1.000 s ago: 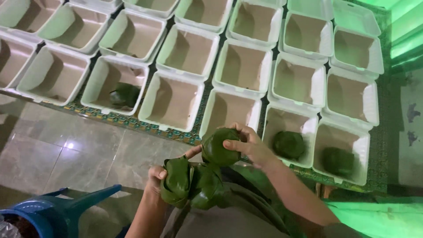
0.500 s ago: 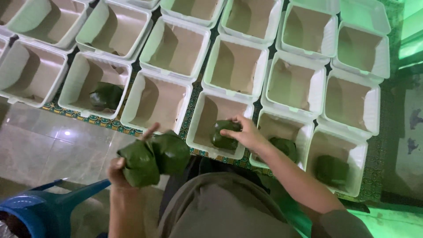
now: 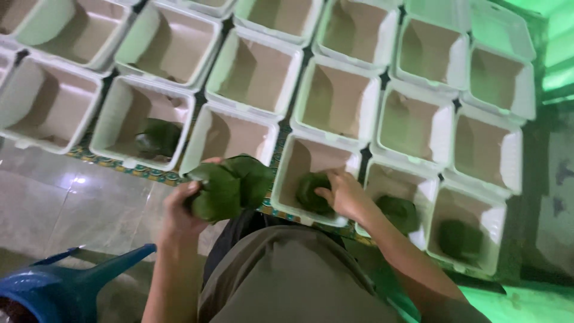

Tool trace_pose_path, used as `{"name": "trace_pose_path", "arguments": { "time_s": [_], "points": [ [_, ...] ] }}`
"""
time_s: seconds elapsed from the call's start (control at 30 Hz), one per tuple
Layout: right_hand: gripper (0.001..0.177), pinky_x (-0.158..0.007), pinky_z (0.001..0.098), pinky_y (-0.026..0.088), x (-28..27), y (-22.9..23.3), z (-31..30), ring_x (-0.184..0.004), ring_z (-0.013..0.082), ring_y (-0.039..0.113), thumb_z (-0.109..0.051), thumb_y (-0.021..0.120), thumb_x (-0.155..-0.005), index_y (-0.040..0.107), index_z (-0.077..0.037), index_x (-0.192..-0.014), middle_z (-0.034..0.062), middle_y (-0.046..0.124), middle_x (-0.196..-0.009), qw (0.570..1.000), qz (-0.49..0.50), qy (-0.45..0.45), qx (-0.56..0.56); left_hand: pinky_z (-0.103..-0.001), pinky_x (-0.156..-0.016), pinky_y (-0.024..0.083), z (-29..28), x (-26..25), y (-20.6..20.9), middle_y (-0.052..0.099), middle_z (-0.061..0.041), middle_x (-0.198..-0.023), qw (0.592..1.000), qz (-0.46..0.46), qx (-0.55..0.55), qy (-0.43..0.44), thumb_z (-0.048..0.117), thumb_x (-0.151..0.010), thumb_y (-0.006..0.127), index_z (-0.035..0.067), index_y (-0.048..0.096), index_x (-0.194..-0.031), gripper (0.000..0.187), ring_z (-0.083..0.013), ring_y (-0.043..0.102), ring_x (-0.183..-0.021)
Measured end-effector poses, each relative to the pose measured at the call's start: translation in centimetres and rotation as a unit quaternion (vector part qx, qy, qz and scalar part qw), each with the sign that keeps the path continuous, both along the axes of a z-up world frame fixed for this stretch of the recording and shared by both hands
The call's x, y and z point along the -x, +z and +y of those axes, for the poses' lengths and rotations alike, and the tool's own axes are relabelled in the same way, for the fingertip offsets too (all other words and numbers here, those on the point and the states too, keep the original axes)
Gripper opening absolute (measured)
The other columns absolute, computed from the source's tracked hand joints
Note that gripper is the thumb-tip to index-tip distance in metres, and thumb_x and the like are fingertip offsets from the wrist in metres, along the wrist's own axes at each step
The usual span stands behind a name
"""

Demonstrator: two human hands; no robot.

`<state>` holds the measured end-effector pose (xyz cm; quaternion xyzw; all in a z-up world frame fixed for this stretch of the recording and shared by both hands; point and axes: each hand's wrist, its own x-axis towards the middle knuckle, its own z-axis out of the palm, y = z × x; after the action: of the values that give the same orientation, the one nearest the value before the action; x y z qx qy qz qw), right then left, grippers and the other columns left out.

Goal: Packing food items wrapped in green leaves into styrofoam containers.

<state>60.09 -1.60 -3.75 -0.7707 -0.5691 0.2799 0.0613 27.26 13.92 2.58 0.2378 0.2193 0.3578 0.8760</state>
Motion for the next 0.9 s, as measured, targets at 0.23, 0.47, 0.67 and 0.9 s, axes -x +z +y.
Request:
{"name": "trace_pose_path", "arguments": {
  "time_s": [0.23, 0.47, 0.67, 0.9],
  "points": [
    [0.067, -0.095, 0.048, 0.052, 5.5, 10.8, 5.0, -0.113, 0.0372, 0.064, -0.042, 0.068, -0.091, 0.052, -0.001, -0.142, 0.0227, 0.061, -0.134, 1.0, 0.026, -0.005, -0.016, -0.042, -0.083, 0.059, 1.8, 2.3, -7.7, 0.066, -0.022, -0.112, 1.0, 0.028, -0.013, -0.002, 0.025, -0.089, 0.07, -0.011, 0.056, -0.134, 0.059, -0.0304, 0.069, -0.096],
    [0.055, -0.095, 0.0339, 0.059, 8.8, 7.6, 12.6, -0.106, 0.0206, 0.072, -0.017, 0.077, -0.088, 0.061, 0.003, -0.137, 0.0161, 0.073, -0.121, 0.866, 0.496, -0.014, -0.064, -0.039, -0.083, 0.061, 2.7, 2.3, -5.1, 0.07, -0.018, -0.109, 0.999, 0.042, 0.022, -0.023, 0.023, -0.086, 0.071, -0.009, 0.057, -0.128, 0.054, -0.0265, 0.071, -0.094],
    [0.054, -0.097, 0.0338, 0.057, 8.9, 6.6, 17.8, -0.105, 0.0192, 0.07, -0.004, 0.08, -0.082, 0.065, 0.004, -0.133, 0.0138, 0.074, -0.119, 0.831, 0.554, -0.023, -0.036, -0.048, -0.082, 0.063, 3.8, 5.3, -0.6, 0.072, -0.023, -0.109, 0.997, 0.011, 0.067, 0.049, 0.028, -0.085, 0.073, -0.011, 0.058, -0.123, 0.057, -0.0345, 0.073, -0.093],
    [0.059, -0.096, 0.0343, 0.059, 9.3, -1.2, 20.4, -0.107, 0.0225, 0.072, 0.002, 0.081, -0.071, 0.065, 0.003, -0.129, 0.0165, 0.073, -0.118, 0.858, 0.51, -0.042, 0.045, -0.044, -0.083, 0.062, 3.5, 11.4, -6.0, 0.069, -0.02, -0.114, 0.979, 0.072, 0.093, 0.167, 0.027, -0.086, 0.07, -0.007, 0.058, -0.129, 0.056, -0.0309, 0.073, -0.094]
  ]
}}
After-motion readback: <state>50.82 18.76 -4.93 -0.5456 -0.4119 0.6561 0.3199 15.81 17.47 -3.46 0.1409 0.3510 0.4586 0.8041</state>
